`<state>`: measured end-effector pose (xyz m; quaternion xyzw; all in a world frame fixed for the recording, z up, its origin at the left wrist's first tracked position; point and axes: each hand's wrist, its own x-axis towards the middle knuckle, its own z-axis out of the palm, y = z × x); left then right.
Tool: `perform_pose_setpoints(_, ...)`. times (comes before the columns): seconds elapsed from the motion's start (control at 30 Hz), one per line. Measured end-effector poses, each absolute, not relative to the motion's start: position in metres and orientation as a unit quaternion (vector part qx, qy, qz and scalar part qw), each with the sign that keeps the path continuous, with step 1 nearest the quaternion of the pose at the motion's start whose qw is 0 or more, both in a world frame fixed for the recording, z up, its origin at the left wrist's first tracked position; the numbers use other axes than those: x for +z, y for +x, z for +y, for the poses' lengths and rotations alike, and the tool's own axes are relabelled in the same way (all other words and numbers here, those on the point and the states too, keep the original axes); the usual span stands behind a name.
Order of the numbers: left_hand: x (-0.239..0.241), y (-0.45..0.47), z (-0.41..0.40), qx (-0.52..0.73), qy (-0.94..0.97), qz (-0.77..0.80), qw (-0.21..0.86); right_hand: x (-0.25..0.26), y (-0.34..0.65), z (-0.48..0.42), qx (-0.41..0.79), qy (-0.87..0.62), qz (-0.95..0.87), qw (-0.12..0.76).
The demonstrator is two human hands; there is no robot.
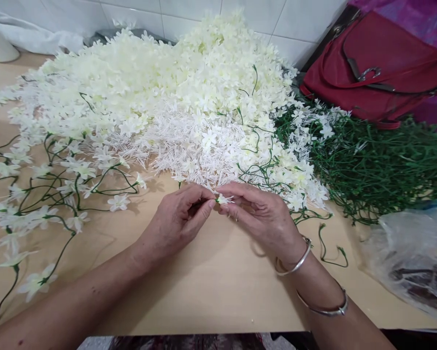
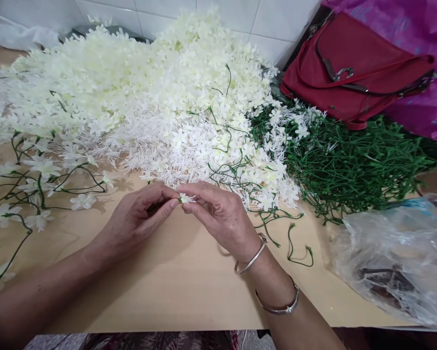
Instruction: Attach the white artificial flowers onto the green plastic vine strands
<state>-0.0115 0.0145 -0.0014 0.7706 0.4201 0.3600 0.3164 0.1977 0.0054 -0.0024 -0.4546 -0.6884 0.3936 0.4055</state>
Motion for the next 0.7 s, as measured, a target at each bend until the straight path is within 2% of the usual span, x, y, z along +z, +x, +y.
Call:
perform_pose_setpoints(0.17, -0.0013, -0.0117, 0.0148, 0.361, 0.768, 0.417, 0.325, -0.0071, 0.1973, 0.0080, 0.337, -0.451, -0.708, 0.425)
perform_pose_setpoints(0.7, -0.0110, -0.0151, 0.0145, 0.357, 0.782, 0.410, 0.306, -0.0110, 0.1907, 0.0058, 0.317, -0.433, -0.739, 0.407)
